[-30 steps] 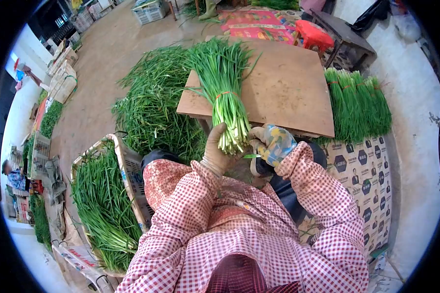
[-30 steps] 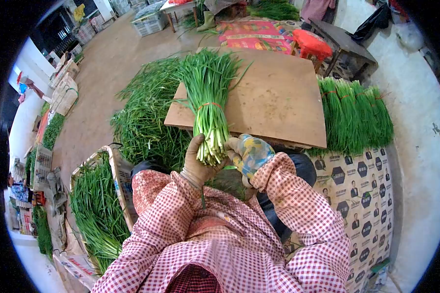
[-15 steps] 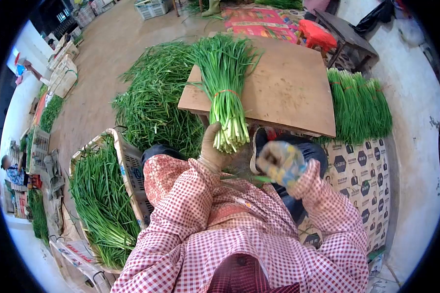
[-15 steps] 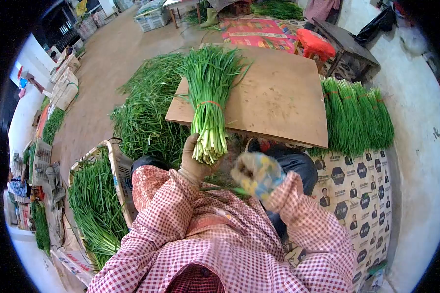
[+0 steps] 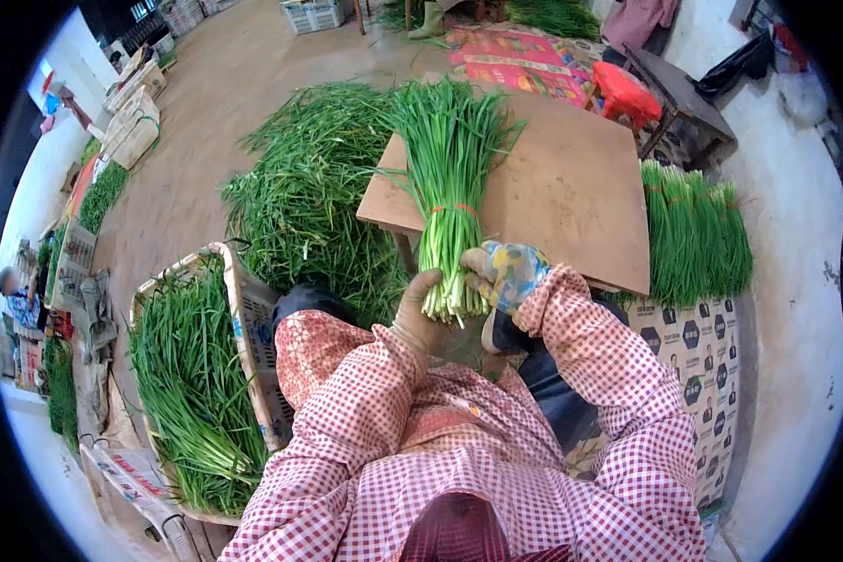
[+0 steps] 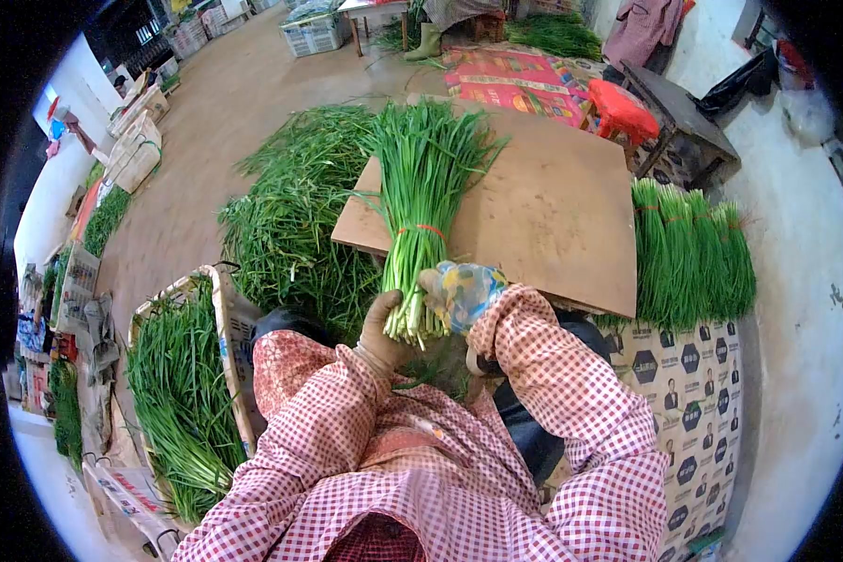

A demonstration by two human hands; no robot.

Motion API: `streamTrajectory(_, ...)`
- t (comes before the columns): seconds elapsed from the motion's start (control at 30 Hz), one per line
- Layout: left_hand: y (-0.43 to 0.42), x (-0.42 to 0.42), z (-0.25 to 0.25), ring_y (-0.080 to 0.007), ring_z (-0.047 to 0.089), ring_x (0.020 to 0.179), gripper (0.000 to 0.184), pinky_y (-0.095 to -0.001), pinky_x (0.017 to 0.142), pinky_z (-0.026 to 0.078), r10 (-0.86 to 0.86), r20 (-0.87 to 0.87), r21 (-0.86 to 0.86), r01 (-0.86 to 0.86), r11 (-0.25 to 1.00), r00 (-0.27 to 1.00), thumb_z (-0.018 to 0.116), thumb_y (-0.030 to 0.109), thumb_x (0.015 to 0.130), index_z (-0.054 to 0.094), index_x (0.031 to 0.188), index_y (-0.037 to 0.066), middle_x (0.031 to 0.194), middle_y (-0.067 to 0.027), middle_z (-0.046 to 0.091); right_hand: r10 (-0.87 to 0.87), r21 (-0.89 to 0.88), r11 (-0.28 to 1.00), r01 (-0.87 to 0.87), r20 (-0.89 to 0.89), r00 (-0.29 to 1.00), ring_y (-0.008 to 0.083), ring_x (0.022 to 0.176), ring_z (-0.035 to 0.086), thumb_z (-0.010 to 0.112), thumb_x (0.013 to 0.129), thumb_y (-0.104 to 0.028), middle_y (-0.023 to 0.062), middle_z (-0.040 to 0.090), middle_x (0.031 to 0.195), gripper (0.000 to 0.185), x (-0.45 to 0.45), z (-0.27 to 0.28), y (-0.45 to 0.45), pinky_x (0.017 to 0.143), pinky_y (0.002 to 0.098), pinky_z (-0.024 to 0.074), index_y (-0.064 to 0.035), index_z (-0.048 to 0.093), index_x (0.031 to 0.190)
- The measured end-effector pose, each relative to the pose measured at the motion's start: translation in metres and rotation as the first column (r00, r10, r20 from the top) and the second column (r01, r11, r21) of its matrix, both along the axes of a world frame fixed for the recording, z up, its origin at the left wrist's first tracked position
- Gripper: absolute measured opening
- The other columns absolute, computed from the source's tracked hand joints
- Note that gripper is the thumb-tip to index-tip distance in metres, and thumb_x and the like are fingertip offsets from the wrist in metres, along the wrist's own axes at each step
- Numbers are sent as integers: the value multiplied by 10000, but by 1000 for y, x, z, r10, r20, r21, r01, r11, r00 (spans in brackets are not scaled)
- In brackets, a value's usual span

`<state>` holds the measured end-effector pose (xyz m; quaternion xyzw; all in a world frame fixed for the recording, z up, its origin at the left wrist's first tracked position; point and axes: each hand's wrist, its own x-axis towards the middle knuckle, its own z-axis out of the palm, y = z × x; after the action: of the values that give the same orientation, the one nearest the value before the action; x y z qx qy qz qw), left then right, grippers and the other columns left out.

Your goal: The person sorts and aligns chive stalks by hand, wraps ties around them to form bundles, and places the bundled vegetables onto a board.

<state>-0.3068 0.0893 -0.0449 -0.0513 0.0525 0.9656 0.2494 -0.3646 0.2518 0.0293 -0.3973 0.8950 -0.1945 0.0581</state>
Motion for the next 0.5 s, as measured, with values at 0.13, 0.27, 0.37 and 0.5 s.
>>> streamTrajectory(0.13, 5, 2, 3, -302, 584, 1032, 570, -446, 976, 431, 26, 0, -29, -26, 999, 1000, 607, 274, 774, 481, 1270, 22, 1145, -162, 598, -39, 56, 998, 32, 116, 993, 325, 914, 571, 506, 896, -281, 125, 560, 938, 213, 0, 2, 5, 798, 391, 451, -90, 537, 987)
streamTrajectory(0.27, 6, 2, 20, -300, 580, 1050, 572, -440, 986, 426, 10, -52, 24, -9, 1000, 999, 609, 265, 771, 483, 1270, 15, 1156, -157, 597, -178, 91, 982, 163, 199, 964, 312, 863, 581, 529, 866, -297, 134, 586, 888, 237, 4, 14, 2, 746, 367, 452, -84, 544, 969)
streamTrajectory(0.37, 5, 2, 18, -294, 578, 1060, 573, -437, 990, 423, 1, -83, 20, 0, 1000, 997, 614, 262, 773, 483, 1271, 12, 1170, -151, 594, -252, 5, 960, 280, 449, 857, 308, 800, 591, 561, 850, -243, 139, 592, 839, 189, 10, 31, -2, 697, 362, 458, -75, 554, 935)
streamTrajectory(0.5, 8, -2, 4, -336, 584, 1064, 562, -505, 967, 439, 21, -34, -44, -22, 999, 999, 584, 273, 816, 454, 1305, 28, 1182, -173, 594, -115, -157, 977, 144, 182, 977, 272, 665, 595, 602, 829, -192, 130, 596, 728, 137, 20, 34, 6, 596, 360, 456, -63, 574, 862)
